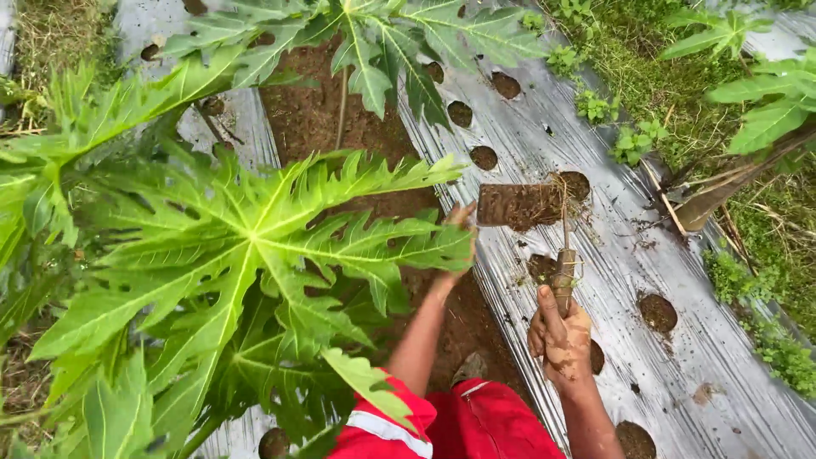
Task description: Using hands and a hand hoe to remove weeds and clear soil between rows of plants in a field.
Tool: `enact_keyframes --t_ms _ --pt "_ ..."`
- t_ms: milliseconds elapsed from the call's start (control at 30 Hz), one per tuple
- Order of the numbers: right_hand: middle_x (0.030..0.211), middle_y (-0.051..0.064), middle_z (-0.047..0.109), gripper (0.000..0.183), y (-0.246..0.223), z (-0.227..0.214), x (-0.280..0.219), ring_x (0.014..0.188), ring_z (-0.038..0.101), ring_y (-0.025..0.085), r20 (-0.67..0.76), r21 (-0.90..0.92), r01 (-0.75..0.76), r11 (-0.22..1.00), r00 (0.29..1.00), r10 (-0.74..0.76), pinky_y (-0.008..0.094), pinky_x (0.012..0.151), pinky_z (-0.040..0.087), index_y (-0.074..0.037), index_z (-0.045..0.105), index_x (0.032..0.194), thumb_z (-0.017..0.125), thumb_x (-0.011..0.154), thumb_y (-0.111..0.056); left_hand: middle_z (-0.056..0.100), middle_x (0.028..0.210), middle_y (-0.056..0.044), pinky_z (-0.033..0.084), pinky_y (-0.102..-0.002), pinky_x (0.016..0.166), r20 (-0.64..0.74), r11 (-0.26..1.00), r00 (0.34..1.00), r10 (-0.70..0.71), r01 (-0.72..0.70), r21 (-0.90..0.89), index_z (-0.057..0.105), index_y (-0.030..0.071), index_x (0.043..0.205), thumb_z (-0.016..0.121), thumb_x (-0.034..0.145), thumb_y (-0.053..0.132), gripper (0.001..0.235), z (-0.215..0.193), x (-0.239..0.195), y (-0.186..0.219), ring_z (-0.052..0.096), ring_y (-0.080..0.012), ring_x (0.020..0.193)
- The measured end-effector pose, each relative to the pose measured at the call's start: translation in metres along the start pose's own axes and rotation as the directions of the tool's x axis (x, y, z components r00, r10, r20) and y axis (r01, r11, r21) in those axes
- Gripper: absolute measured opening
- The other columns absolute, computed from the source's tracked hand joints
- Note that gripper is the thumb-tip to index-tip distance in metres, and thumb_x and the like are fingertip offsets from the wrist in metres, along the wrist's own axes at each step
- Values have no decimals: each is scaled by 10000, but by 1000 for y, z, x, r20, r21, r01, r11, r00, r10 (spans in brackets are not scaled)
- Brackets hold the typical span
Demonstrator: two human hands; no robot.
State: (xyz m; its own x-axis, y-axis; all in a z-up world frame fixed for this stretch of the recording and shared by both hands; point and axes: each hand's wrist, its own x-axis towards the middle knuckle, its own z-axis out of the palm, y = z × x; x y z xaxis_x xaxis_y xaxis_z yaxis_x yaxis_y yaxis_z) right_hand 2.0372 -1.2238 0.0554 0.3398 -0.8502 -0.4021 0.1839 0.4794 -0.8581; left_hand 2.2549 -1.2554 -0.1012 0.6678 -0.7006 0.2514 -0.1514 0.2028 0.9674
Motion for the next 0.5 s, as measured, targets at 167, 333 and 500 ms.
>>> enact_keyframes --t_ms 167,333,500 --pt "440 -22 312 341 -22 19 44 264 277 113 39 -32 -7 999 999 8 283 253 208 -176 373 806 666 941 -288 699 1141 -97 521 -413 943 -179 778 798 -576 468 -419 632 83 1250 592 926 438 482 11 58 84 659 -262 1063" --pt "430 -37 310 314 -39 42 88 271 277 100 63 -41 -24 999 998 26 270 260 207 -189 403 814 674 939 -289 734 1203 -110 522 -342 1075 -113 979 980 -161 173 109 697 95 1188 752 857 351 422 -7 127 8 693 -235 1097" --pt "453 -39 355 286 -43 65 133 269 304 100 52 -34 -15 999 999 17 264 232 223 -169 423 846 670 943 -275 768 864 3 600 -338 759 78 840 846 -527 533 -104 765 169 908 800 819 366 219 28 192 83 721 -190 831"
